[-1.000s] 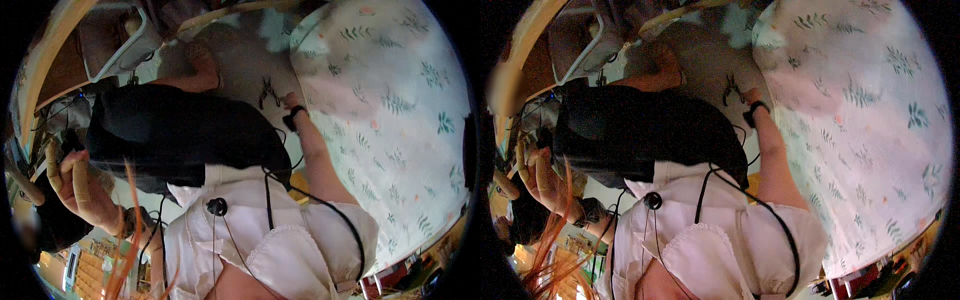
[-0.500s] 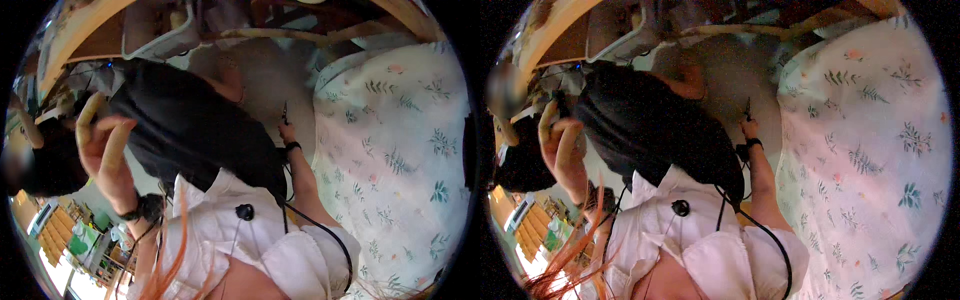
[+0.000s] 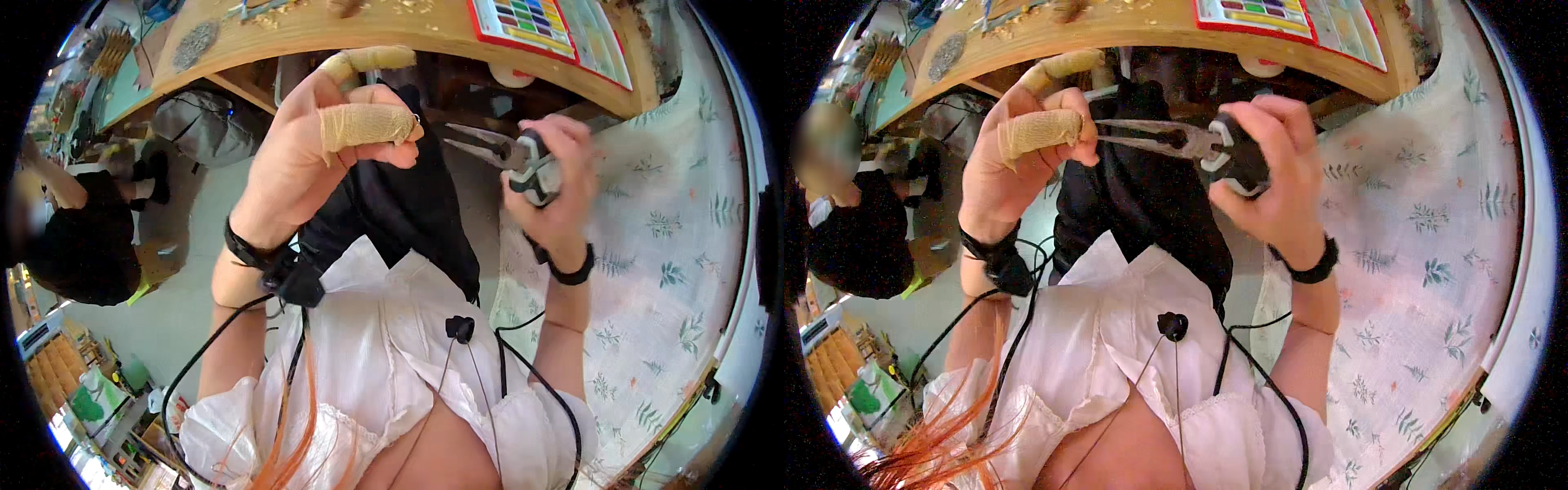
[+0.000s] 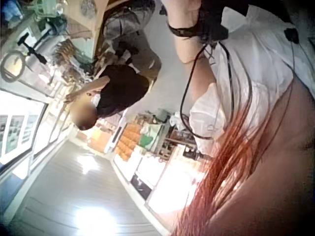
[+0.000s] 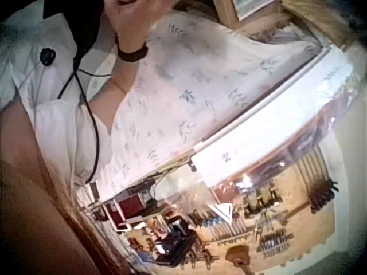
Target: The person is crafting a small wooden figure, likely a doll or figurine. They use pliers to insert a metal pin into the wooden piece and then use a steel wool pad to smooth the surface. The person handles the wooden piece and tools with care, focusing on the details of the craft.
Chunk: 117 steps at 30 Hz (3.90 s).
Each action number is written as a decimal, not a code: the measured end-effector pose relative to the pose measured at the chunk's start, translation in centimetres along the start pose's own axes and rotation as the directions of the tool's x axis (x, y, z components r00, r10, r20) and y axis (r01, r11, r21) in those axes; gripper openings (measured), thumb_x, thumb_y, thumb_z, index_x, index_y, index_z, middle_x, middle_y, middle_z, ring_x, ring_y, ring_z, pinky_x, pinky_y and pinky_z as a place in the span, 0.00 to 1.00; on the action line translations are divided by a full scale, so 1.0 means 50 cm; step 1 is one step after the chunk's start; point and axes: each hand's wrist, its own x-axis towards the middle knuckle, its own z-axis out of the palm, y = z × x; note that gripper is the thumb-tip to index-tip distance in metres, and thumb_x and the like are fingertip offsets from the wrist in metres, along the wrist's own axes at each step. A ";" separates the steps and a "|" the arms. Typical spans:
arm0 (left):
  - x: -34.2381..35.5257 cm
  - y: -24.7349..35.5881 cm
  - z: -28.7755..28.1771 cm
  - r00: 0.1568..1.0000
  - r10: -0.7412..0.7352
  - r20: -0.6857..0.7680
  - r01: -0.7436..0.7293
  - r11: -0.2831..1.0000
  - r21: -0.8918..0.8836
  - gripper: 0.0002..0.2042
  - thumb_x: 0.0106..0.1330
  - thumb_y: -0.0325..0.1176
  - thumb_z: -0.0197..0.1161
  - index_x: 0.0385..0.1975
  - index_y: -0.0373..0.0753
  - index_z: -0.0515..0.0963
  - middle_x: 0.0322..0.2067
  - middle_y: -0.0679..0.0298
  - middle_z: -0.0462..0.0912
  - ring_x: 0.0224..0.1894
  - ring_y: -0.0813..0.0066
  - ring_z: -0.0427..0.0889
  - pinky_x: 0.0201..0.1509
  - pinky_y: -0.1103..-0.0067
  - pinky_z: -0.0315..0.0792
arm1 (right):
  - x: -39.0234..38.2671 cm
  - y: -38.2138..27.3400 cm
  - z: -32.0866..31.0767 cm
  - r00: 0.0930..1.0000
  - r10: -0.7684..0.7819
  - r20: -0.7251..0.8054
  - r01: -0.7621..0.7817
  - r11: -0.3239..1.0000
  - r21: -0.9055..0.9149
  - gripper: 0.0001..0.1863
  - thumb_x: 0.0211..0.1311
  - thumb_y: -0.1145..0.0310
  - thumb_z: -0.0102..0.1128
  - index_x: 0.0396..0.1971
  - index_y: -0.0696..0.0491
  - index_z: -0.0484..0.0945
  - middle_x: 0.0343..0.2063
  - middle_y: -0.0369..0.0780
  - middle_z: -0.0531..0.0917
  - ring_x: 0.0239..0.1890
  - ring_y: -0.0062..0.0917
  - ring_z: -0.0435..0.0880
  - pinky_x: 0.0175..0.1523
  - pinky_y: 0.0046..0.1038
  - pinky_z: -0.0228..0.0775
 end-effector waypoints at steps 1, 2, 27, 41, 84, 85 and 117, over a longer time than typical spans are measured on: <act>-0.005 0.016 -0.001 0.999 -0.040 0.037 0.043 0.996 -0.075 0.23 0.61 0.29 0.60 0.55 0.29 0.63 0.34 0.56 0.81 0.35 0.66 0.83 0.40 0.76 0.79 | 0.024 -0.004 -0.013 0.999 -0.053 0.013 0.054 0.996 -0.068 0.28 0.31 0.70 0.65 0.43 0.53 0.77 0.38 0.43 0.75 0.40 0.38 0.76 0.46 0.34 0.71; -0.010 0.030 -0.005 0.993 -0.080 0.084 0.092 0.984 -0.152 0.23 0.62 0.30 0.60 0.55 0.29 0.63 0.35 0.56 0.80 0.34 0.66 0.83 0.40 0.76 0.80 | 0.048 -0.013 -0.027 0.995 -0.100 0.030 0.103 0.985 -0.141 0.28 0.31 0.69 0.66 0.43 0.53 0.78 0.38 0.42 0.76 0.39 0.37 0.76 0.45 0.34 0.71; -0.109 0.125 -0.017 0.969 -0.224 0.104 0.231 0.971 -0.063 0.31 0.53 0.25 0.65 0.58 0.24 0.60 0.28 0.57 0.79 0.20 0.75 0.79 0.23 0.83 0.77 | 0.151 -0.111 -0.046 0.891 -0.417 0.181 0.452 0.856 -0.251 0.28 0.44 0.51 0.70 0.45 0.51 0.81 0.39 0.41 0.76 0.40 0.36 0.76 0.45 0.34 0.71; -0.115 0.117 -0.013 0.911 -0.270 0.313 0.264 0.963 0.061 0.36 0.54 0.34 0.70 0.58 0.26 0.59 0.24 0.59 0.76 0.19 0.81 0.74 0.18 0.88 0.66 | 0.150 -0.124 -0.049 0.889 -0.371 0.268 0.385 0.923 -0.002 0.27 0.33 0.68 0.69 0.42 0.55 0.81 0.36 0.40 0.76 0.37 0.33 0.78 0.42 0.30 0.72; -0.066 0.031 -0.113 0.691 0.697 -0.191 -0.398 0.588 0.705 0.27 0.58 0.20 0.63 0.58 0.36 0.63 0.45 0.56 0.79 0.44 0.72 0.81 0.46 0.79 0.76 | 0.150 -0.115 0.019 0.971 0.047 0.236 -0.016 0.992 -0.128 0.24 0.32 0.75 0.65 0.38 0.55 0.78 0.34 0.42 0.77 0.35 0.37 0.79 0.42 0.31 0.73; -0.058 0.027 -0.145 0.634 0.738 -0.230 -0.322 0.522 0.789 0.25 0.56 0.21 0.65 0.55 0.36 0.66 0.46 0.57 0.79 0.46 0.73 0.80 0.43 0.80 0.76 | 0.139 -0.113 0.020 0.971 0.083 0.223 -0.059 0.992 -0.116 0.23 0.32 0.75 0.65 0.38 0.56 0.78 0.34 0.43 0.77 0.34 0.37 0.79 0.41 0.30 0.73; 0.048 0.060 -0.069 0.682 0.729 0.057 -0.623 0.538 0.568 0.23 0.46 0.17 0.72 0.46 0.30 0.76 0.45 0.57 0.81 0.48 0.69 0.80 0.52 0.75 0.75 | 0.142 -0.048 0.015 0.772 0.416 0.480 -0.624 0.637 0.452 0.21 0.44 0.74 0.65 0.43 0.59 0.76 0.34 0.32 0.78 0.36 0.14 0.74 0.46 0.18 0.66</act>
